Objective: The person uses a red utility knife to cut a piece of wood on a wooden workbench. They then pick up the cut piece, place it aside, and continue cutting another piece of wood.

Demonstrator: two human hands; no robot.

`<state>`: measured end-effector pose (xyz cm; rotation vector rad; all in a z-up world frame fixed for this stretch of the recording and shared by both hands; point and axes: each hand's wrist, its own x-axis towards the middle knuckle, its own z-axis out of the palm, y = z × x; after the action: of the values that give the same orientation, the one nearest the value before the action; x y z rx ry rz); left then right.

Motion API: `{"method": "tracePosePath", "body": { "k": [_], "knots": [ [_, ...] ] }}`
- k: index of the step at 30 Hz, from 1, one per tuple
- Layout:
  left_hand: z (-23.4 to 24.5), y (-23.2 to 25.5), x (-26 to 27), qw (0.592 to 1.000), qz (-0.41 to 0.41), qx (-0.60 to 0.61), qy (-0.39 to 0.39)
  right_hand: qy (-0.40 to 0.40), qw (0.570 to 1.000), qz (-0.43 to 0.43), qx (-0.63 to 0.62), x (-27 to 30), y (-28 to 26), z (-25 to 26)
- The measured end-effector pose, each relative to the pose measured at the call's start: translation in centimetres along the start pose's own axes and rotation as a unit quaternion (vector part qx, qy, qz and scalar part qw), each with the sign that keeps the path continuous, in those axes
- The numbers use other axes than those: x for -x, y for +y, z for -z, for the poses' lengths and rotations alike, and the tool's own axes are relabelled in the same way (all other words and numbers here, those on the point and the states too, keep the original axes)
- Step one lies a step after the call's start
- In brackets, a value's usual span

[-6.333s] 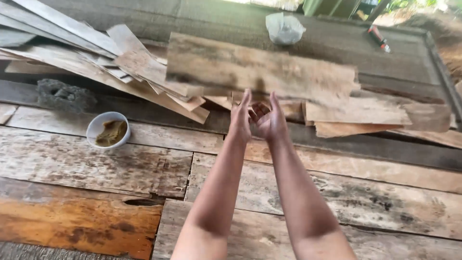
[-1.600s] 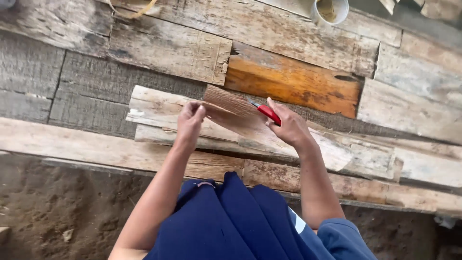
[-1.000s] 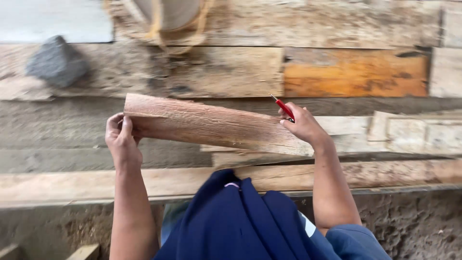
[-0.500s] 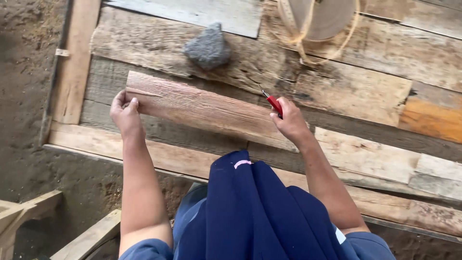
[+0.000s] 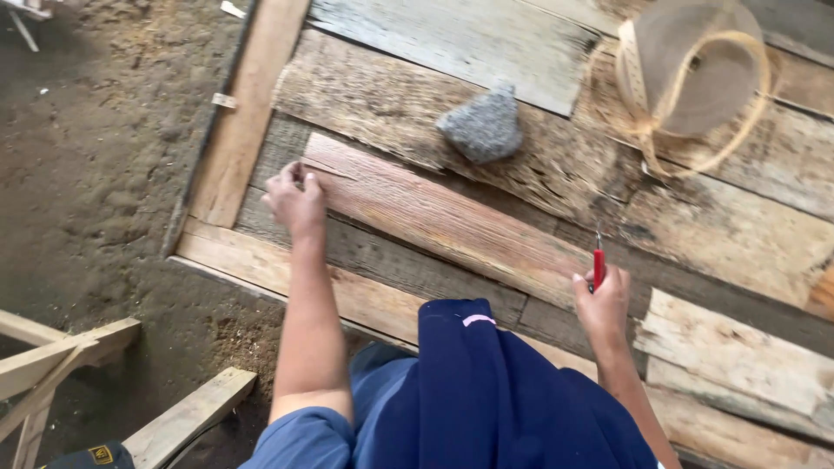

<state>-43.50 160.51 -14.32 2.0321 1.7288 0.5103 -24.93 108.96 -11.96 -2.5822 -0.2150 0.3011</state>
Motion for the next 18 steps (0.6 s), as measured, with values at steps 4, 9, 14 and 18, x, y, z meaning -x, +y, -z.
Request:
{"method": "tracePosePath", "body": {
  "k": [4, 9, 14, 18],
  "knots": [
    [-1.7, -0.8, -0.8, 0.999, 0.033, -0.013, 0.033, 0.011, 1.000, -0.020, -0.016, -0.3, -1.9, -0.2],
    [1.3, 2.7, -0.8, 0.999, 0.022, 0.000, 0.047, 0.008, 0.994, -0.082, -0.066, -0.3, -7.2, 0.2],
    [2.0, 4.2, 0.4, 0.987, -0.134, -0.064, 0.067, -0.028, 0.995, -0.093, -0.039, -0.8, -10.3, -1.1],
    [-0.3, 3.5, 1.6, 0.980, -0.178, -0.087, -0.012, 0.052, 0.983, 0.151, 0.088, 0.4, -13.8, -1.0]
  ]
}}
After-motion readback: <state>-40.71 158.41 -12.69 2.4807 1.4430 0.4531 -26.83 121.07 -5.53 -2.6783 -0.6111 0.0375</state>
